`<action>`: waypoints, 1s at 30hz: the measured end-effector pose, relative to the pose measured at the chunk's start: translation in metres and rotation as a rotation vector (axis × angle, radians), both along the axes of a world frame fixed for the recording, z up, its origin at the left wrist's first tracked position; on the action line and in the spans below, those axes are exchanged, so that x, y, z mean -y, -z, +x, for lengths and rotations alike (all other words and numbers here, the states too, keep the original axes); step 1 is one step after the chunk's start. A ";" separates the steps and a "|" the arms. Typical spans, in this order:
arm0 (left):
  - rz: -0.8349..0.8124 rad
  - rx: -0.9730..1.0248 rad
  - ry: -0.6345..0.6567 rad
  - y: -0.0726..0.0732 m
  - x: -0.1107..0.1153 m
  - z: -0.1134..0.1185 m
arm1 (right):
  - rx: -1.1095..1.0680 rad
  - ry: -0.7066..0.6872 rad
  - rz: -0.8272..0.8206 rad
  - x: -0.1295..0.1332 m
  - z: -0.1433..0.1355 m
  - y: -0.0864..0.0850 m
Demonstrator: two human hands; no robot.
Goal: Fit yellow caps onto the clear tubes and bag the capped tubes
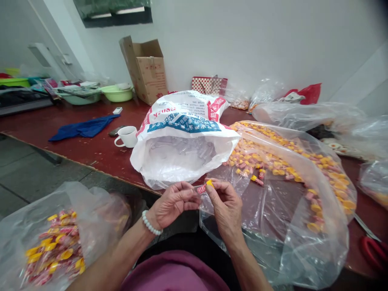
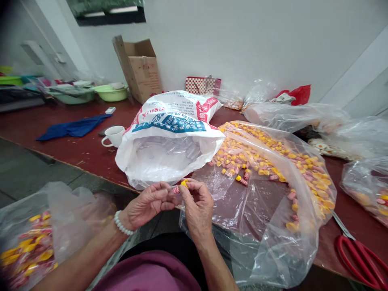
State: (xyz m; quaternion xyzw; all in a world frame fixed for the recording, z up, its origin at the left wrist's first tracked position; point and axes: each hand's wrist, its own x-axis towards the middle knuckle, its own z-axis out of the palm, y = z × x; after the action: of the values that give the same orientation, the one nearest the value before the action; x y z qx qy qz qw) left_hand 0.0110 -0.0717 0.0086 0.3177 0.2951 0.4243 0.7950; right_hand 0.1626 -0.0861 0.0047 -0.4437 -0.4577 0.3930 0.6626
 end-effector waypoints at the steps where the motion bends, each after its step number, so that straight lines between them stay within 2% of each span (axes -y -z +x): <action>1: 0.003 -0.019 0.047 0.001 0.002 0.001 | 0.037 -0.016 0.001 0.000 0.001 0.000; 3: -0.003 -0.045 0.119 0.002 0.005 0.003 | 0.207 -0.070 0.014 0.000 0.005 0.001; 6: -0.017 -0.049 0.133 0.000 0.004 0.003 | 0.582 -0.126 0.128 0.002 0.008 0.005; 10: -0.006 -0.071 0.143 -0.001 -0.002 0.002 | 0.891 -0.055 0.269 0.002 0.004 0.014; 14: 0.038 -0.089 0.154 0.007 -0.006 0.009 | 1.111 -0.026 0.258 -0.006 0.001 0.013; 17: -0.014 -0.091 0.137 0.013 -0.011 0.019 | 1.118 -0.132 0.178 -0.010 0.003 0.009; 20: -0.166 -0.076 0.090 0.014 -0.021 0.026 | 0.907 -0.286 0.172 -0.010 0.008 0.009; 21: -0.185 -0.104 0.073 0.013 -0.026 0.025 | 0.852 -0.298 0.178 -0.011 0.013 0.010; 23: -0.099 -0.331 -0.044 0.009 -0.039 0.018 | 0.808 -0.207 0.176 -0.013 0.032 0.014; 25: 0.057 -0.655 -0.251 0.004 -0.059 0.002 | 0.831 -0.002 0.136 -0.022 0.064 0.020; 27: 0.165 -0.898 -0.460 -0.001 -0.082 -0.019 | 0.897 0.225 0.043 -0.035 0.105 0.028; 30: 0.217 -1.091 -0.580 -0.005 -0.120 -0.051 | 1.080 0.474 -0.171 -0.055 0.160 0.040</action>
State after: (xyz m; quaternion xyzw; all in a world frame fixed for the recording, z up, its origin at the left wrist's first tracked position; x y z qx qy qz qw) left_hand -0.0395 0.0480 0.0137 0.4744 0.6877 0.4270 0.3459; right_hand 0.3221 -0.0312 -0.0349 -0.7227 -0.5851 -0.0116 0.3677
